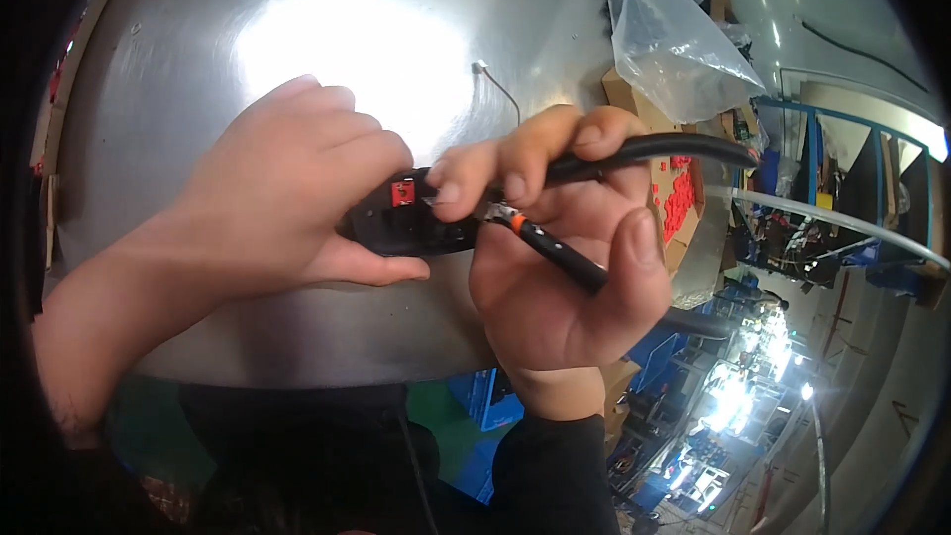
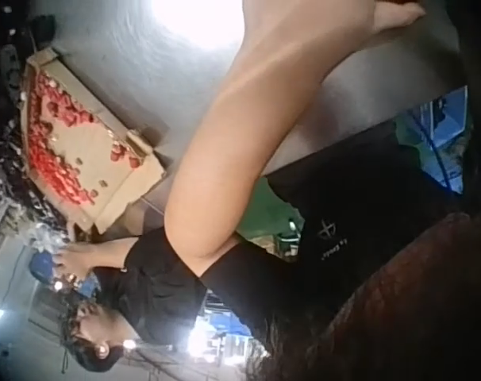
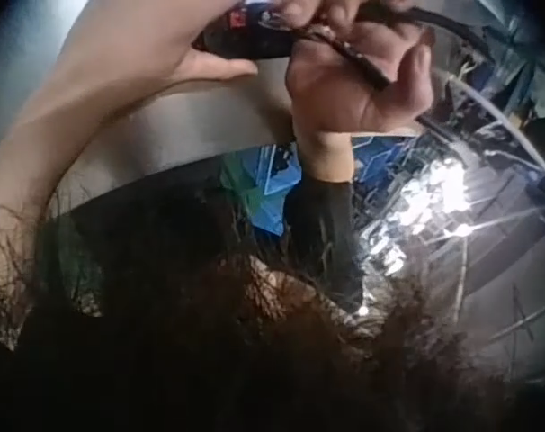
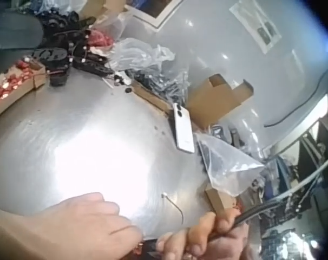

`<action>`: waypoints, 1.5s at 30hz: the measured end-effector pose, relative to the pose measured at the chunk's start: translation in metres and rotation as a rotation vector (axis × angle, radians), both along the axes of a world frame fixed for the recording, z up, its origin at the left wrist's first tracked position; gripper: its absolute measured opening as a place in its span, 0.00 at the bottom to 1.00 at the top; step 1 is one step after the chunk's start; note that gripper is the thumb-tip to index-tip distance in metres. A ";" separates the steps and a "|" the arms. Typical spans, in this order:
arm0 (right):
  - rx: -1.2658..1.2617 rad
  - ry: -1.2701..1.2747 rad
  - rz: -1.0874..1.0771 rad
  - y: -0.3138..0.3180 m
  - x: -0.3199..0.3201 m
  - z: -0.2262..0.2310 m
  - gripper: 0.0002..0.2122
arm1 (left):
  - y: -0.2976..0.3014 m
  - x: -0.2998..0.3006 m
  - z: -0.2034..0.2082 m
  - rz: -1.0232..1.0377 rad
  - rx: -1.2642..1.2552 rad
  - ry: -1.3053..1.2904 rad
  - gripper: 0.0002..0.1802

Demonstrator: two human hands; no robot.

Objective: Assemble internal components and small plastic parts into an electronic device housing using pliers.

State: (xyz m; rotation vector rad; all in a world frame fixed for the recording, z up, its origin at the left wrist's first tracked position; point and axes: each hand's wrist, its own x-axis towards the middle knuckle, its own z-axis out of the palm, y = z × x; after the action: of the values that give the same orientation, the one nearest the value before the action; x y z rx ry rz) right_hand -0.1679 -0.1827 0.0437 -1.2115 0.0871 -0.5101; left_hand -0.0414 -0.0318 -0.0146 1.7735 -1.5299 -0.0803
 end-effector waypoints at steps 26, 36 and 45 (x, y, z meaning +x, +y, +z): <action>0.270 0.050 0.081 -0.014 0.009 -0.014 0.23 | 0.001 -0.003 0.006 0.058 0.045 -0.013 0.31; 0.309 0.092 -0.040 -0.002 0.014 -0.015 0.23 | 0.000 -0.007 0.006 0.113 0.055 -0.060 0.30; 0.001 -0.313 0.102 -0.020 0.016 -0.007 0.33 | 0.002 0.005 0.011 0.105 -0.093 0.055 0.26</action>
State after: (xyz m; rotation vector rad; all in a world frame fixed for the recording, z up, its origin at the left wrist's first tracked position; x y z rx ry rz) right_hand -0.1517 -0.2030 0.0367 -1.1156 -0.2399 -0.6032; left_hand -0.0361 -0.0296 -0.0039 1.7601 -1.3773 -0.0059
